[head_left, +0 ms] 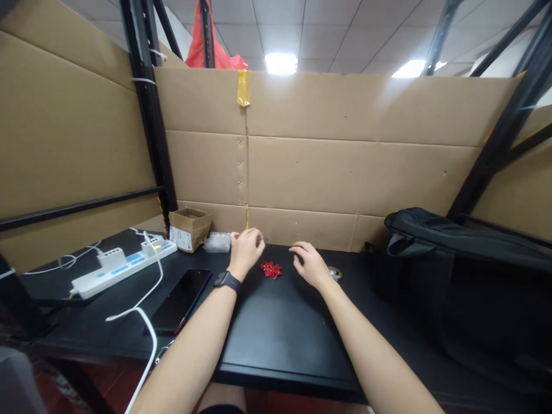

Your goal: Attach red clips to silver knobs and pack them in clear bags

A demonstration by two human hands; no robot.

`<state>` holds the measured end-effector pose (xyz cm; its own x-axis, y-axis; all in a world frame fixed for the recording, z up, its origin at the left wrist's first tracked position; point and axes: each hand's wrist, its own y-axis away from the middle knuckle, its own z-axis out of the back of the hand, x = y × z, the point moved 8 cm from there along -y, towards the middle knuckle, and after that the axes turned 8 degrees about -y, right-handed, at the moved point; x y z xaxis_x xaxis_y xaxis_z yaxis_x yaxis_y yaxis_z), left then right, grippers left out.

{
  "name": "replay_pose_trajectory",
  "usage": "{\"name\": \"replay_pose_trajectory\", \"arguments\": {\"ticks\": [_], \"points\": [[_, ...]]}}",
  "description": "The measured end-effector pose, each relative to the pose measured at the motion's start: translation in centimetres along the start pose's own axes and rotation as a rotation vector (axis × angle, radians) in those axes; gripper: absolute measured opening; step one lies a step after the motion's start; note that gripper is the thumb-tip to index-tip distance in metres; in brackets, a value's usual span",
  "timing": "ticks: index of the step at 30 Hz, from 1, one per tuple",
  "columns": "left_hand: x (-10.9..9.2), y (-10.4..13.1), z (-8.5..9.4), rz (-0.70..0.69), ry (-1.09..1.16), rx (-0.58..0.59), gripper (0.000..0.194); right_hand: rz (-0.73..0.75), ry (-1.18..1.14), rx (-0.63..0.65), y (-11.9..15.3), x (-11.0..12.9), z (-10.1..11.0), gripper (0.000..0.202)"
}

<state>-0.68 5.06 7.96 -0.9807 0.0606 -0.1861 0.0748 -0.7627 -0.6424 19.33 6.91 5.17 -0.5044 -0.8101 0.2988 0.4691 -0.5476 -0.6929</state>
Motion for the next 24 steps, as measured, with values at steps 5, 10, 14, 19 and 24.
{"name": "replay_pose_trajectory", "arguments": {"ticks": [5,10,14,19,24], "points": [[8.2,-0.7,4.8,0.285,-0.02,-0.217,0.024,-0.075,0.017,0.013,0.1,-1.0,0.9,0.029],[13.0,-0.3,4.4,0.392,-0.079,-0.231,0.03,-0.105,0.021,0.025,0.3,-1.8,1.2,0.028],[13.5,0.3,2.1,0.398,-0.12,-0.202,0.029,-0.102,0.012,0.049,0.3,-2.0,0.6,0.026],[13.8,0.4,0.2,0.385,-0.128,-0.104,0.032,-0.091,0.011,0.077,0.4,-1.9,0.0,0.026],[13.6,0.1,-0.5,0.32,-0.089,0.034,0.044,-0.115,-0.004,0.079,0.4,-2.2,0.2,0.027]]}}
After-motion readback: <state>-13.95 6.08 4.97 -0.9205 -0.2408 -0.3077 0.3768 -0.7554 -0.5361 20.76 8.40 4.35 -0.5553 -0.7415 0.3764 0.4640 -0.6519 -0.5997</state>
